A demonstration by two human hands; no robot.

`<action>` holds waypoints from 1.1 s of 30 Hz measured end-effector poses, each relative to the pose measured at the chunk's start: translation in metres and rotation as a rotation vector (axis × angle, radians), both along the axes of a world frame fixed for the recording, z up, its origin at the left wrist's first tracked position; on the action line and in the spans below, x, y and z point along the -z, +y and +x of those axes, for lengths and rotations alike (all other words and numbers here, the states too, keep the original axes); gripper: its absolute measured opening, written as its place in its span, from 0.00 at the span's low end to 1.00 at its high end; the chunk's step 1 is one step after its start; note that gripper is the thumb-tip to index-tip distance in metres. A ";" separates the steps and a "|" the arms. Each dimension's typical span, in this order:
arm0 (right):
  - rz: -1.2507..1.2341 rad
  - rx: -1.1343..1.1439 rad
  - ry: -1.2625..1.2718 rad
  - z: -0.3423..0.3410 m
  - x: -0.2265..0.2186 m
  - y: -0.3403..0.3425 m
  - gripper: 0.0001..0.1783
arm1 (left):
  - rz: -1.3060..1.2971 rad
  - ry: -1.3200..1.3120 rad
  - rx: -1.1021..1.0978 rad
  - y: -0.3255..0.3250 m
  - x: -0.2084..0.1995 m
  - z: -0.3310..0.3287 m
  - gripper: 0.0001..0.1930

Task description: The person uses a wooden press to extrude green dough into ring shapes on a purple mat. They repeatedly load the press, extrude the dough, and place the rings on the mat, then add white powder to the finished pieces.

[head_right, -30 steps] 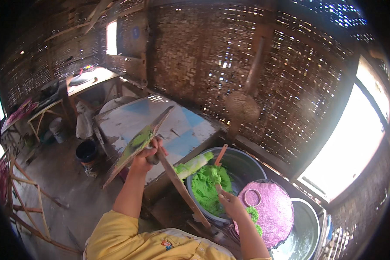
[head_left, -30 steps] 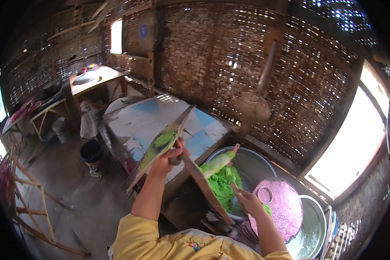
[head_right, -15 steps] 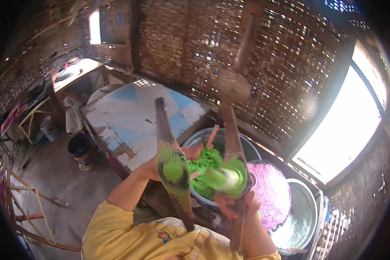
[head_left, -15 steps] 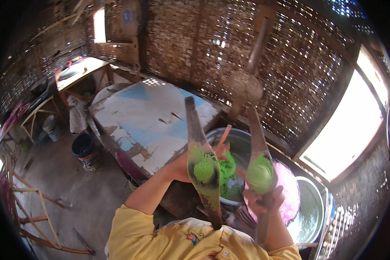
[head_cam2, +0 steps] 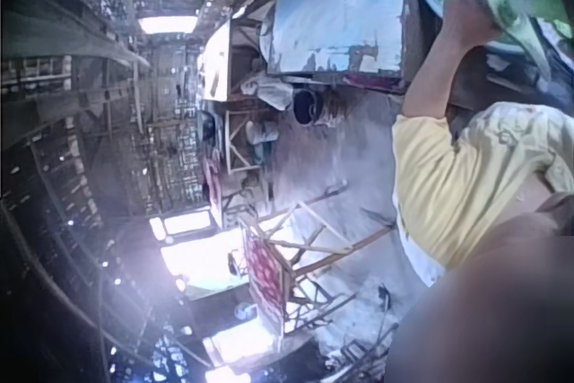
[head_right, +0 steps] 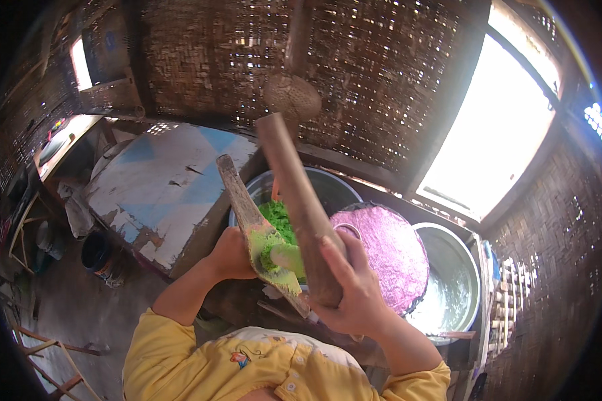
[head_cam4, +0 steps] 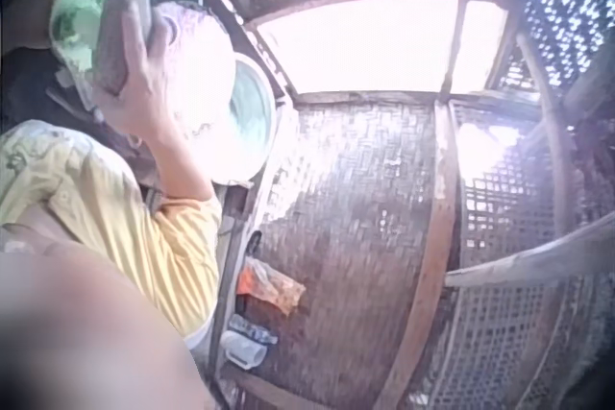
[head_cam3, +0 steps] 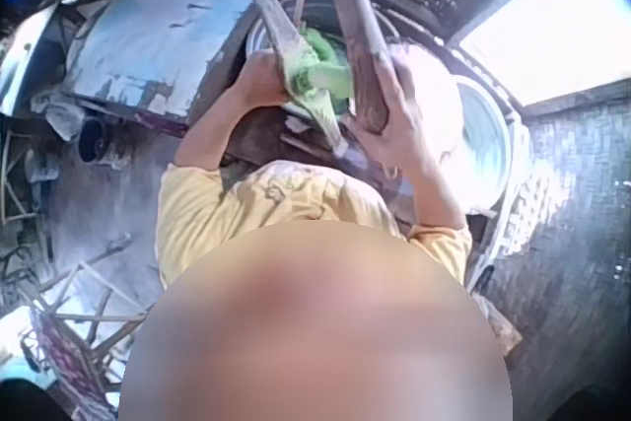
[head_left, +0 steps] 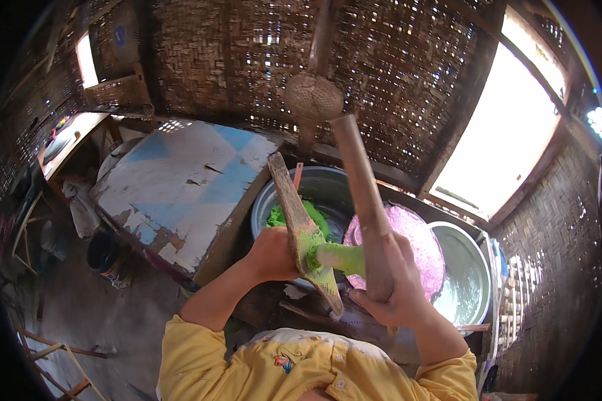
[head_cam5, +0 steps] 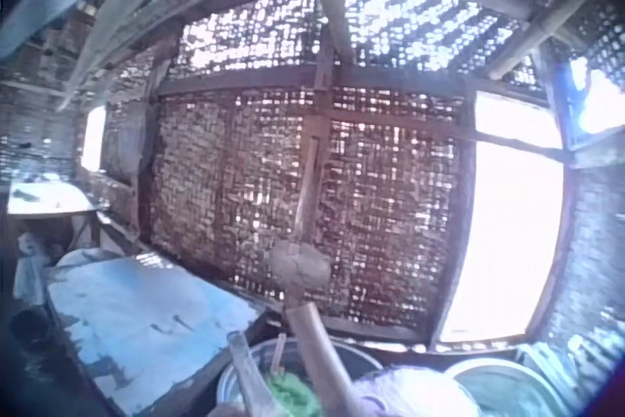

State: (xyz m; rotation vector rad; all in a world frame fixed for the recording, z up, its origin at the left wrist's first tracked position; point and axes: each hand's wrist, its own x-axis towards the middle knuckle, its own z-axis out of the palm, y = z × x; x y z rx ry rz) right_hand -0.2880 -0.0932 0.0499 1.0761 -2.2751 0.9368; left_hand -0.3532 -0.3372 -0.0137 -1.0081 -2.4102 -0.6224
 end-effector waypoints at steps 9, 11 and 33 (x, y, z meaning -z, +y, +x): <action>0.109 0.080 -0.090 0.015 0.010 0.023 0.46 | 0.139 -0.210 0.254 0.061 0.018 -0.013 0.23; 0.048 0.093 -0.071 0.010 0.015 0.027 0.46 | 0.125 -0.313 0.280 0.071 0.021 -0.018 0.25; -0.492 -0.764 -1.726 -0.055 0.075 0.164 0.72 | 1.070 -1.165 1.990 0.180 -0.080 -0.168 0.50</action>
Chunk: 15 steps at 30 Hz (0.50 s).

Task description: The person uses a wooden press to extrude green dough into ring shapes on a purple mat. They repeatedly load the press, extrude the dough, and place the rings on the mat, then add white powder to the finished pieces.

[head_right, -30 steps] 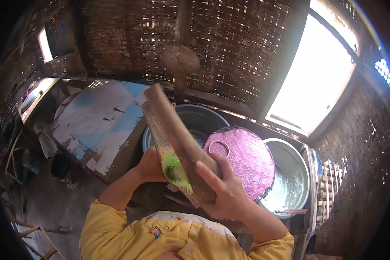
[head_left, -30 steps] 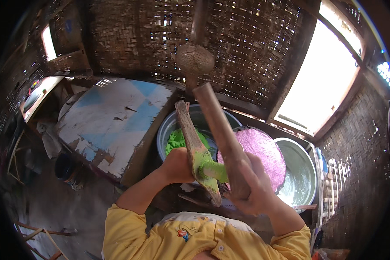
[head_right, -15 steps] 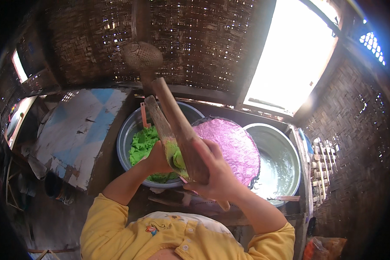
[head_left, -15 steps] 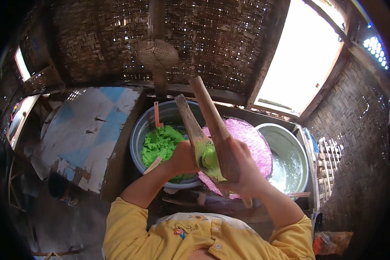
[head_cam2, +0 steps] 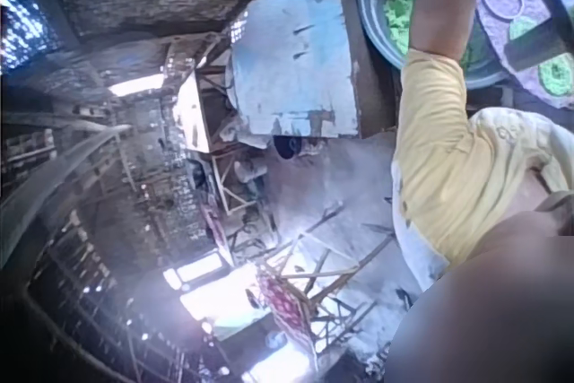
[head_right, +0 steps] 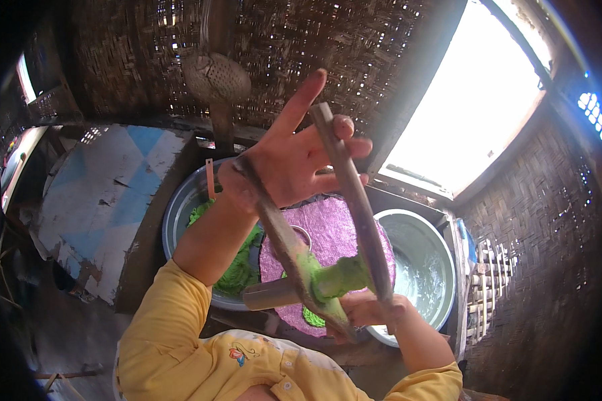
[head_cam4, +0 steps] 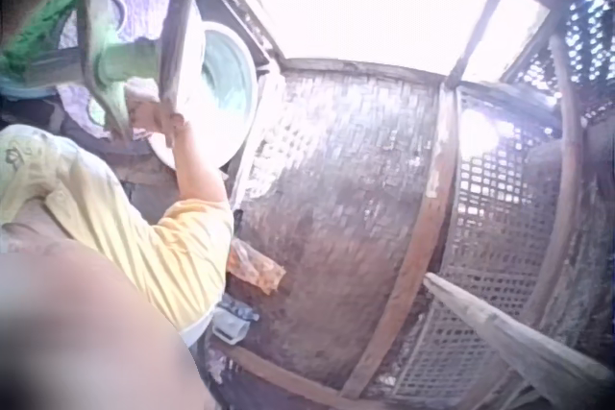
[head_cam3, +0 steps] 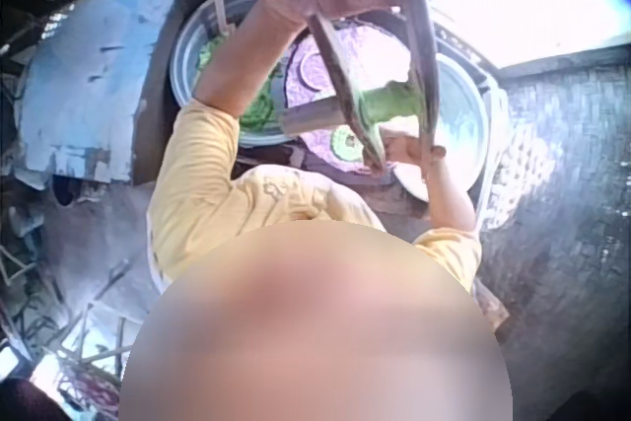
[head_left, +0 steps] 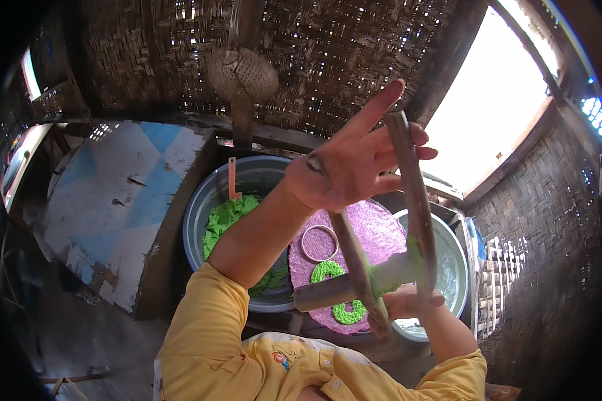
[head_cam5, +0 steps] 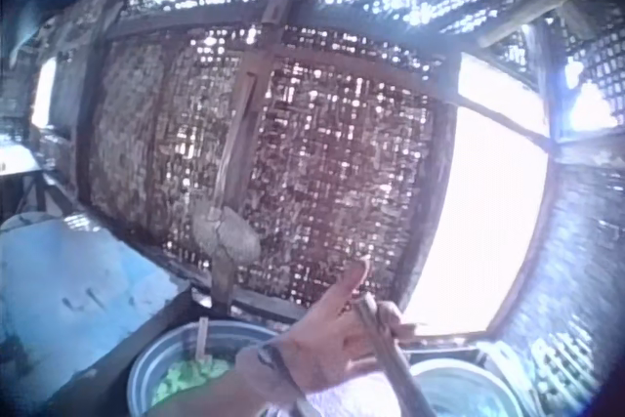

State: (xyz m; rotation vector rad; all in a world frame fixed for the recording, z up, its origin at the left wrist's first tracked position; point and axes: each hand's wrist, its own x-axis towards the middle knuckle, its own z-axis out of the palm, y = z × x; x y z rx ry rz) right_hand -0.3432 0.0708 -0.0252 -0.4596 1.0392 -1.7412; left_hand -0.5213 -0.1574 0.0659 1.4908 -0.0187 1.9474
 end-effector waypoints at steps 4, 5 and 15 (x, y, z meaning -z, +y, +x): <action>0.081 0.213 -0.014 -0.021 -0.009 0.014 0.74 | -0.158 -0.125 -0.336 0.009 0.035 -0.038 0.39; 0.142 0.268 0.007 -0.026 -0.008 0.016 0.70 | -0.192 -0.240 -0.350 0.012 0.051 -0.046 0.34; 0.336 0.346 -0.121 -0.055 0.007 0.031 0.51 | -0.181 -0.767 -0.259 0.020 0.157 -0.078 0.21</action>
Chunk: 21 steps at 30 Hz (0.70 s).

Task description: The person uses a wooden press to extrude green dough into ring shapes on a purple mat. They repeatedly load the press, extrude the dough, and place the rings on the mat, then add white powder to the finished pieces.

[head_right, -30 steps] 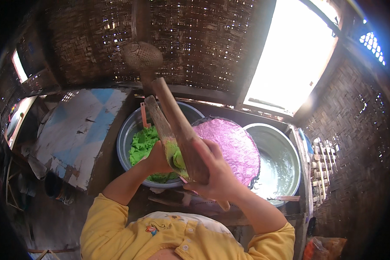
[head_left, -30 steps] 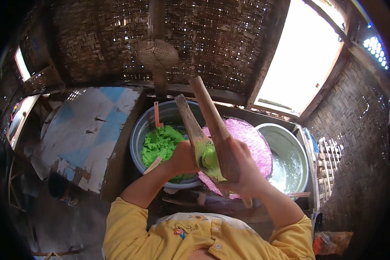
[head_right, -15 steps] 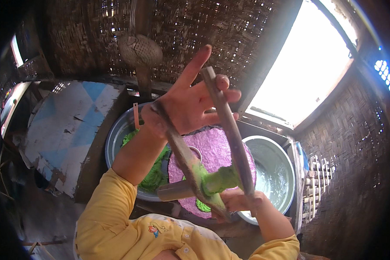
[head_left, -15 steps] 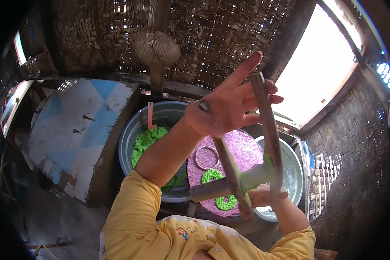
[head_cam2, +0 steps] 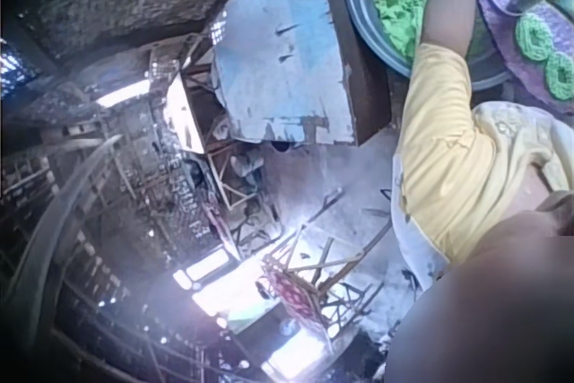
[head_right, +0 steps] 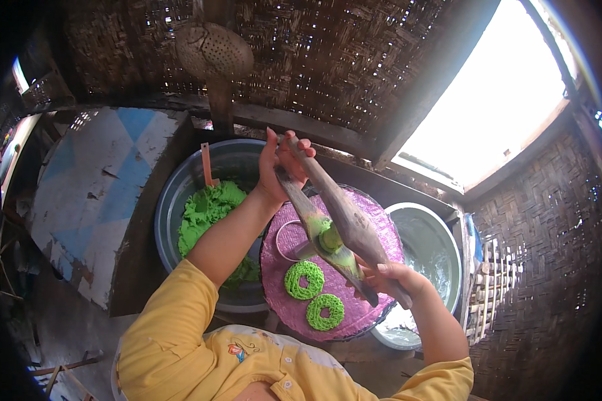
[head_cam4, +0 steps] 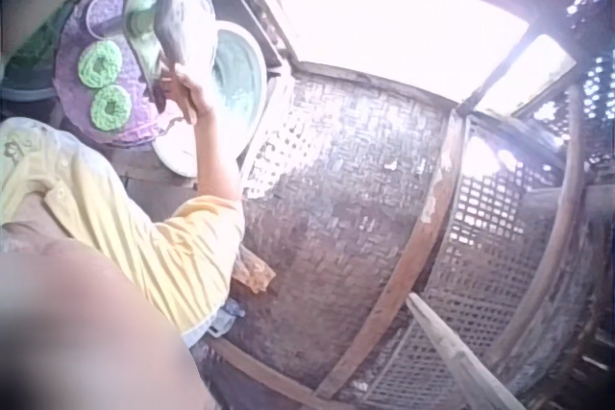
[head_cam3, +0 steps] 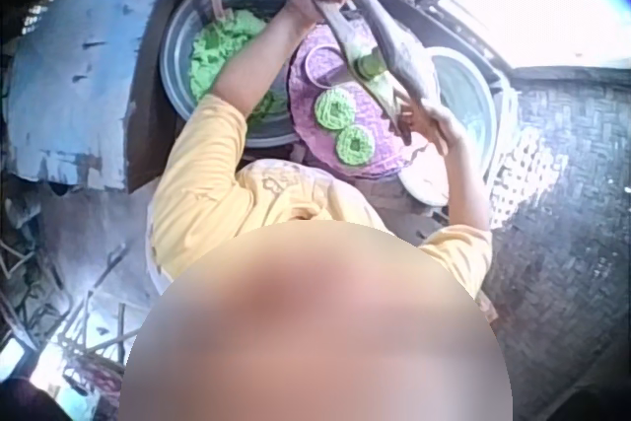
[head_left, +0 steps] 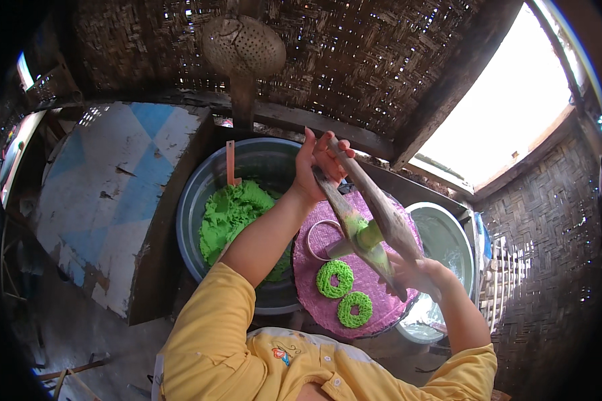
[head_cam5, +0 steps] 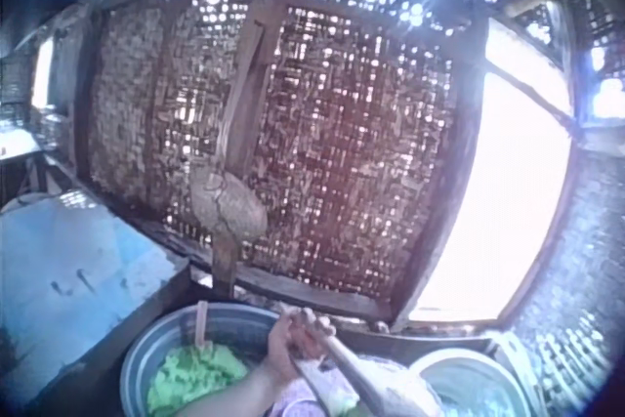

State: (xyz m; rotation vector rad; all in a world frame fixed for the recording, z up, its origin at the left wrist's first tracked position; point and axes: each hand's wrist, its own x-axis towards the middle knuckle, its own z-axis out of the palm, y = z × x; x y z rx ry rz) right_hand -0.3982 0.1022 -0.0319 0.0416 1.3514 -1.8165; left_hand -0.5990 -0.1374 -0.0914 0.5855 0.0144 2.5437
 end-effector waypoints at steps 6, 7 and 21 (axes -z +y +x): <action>0.002 0.077 0.012 0.002 0.005 -0.016 0.42 | 0.092 0.035 0.047 -0.021 0.002 -0.002 0.23; 0.052 0.097 0.022 0.000 0.007 -0.020 0.41 | 0.069 0.039 0.024 -0.026 0.000 -0.005 0.23; 0.587 0.265 0.158 -0.012 -0.027 -0.024 0.30 | 0.053 -0.063 -0.031 -0.006 0.003 -0.019 0.19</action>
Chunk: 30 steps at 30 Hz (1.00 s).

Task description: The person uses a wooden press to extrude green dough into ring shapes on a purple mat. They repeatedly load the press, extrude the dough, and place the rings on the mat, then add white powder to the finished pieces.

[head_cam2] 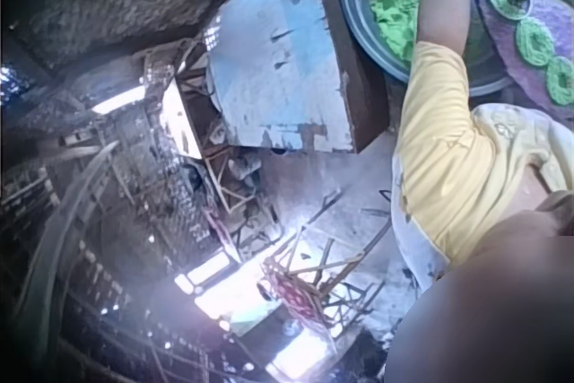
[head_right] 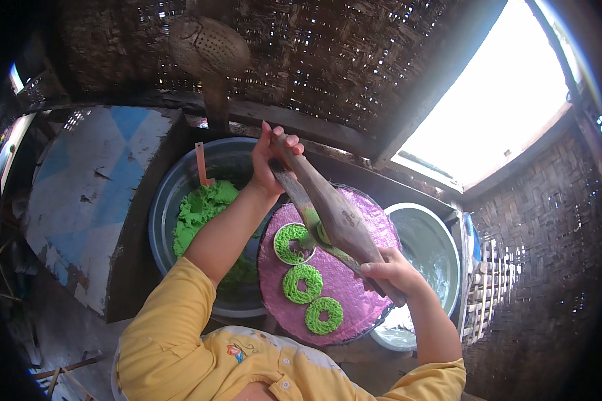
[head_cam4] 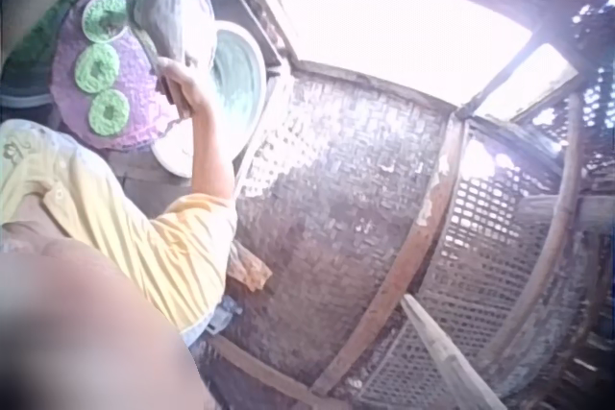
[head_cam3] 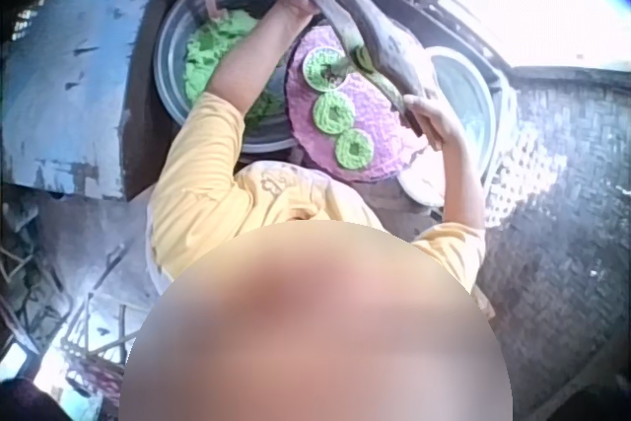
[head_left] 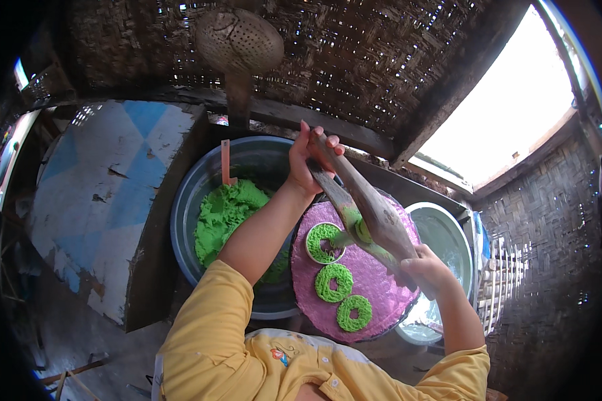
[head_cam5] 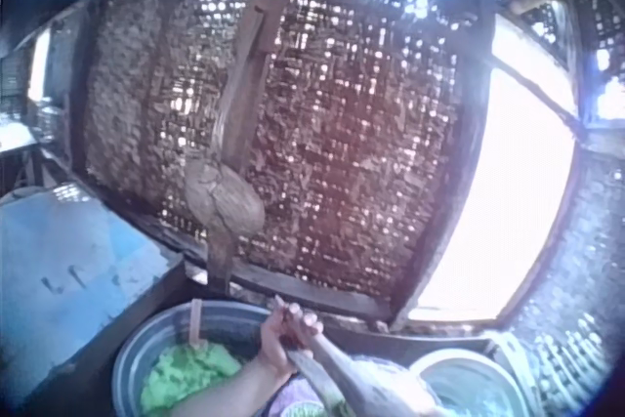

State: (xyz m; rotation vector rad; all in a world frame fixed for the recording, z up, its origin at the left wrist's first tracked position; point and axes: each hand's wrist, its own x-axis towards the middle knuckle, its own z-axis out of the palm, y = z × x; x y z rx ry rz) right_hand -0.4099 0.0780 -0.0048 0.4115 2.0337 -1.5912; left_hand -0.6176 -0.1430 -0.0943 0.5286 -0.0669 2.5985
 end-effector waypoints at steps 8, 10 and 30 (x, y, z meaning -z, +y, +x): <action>-0.150 -0.052 -0.071 0.015 0.018 -0.015 0.29 | -0.065 -0.019 0.012 -0.024 0.008 0.017 0.22; -0.124 -0.061 -0.017 0.010 0.020 -0.026 0.29 | -0.034 0.061 0.048 -0.035 -0.003 0.010 0.24; 0.744 -0.089 0.437 -0.049 0.094 -0.052 0.15 | -1.794 1.122 -1.210 -0.109 0.031 0.088 0.28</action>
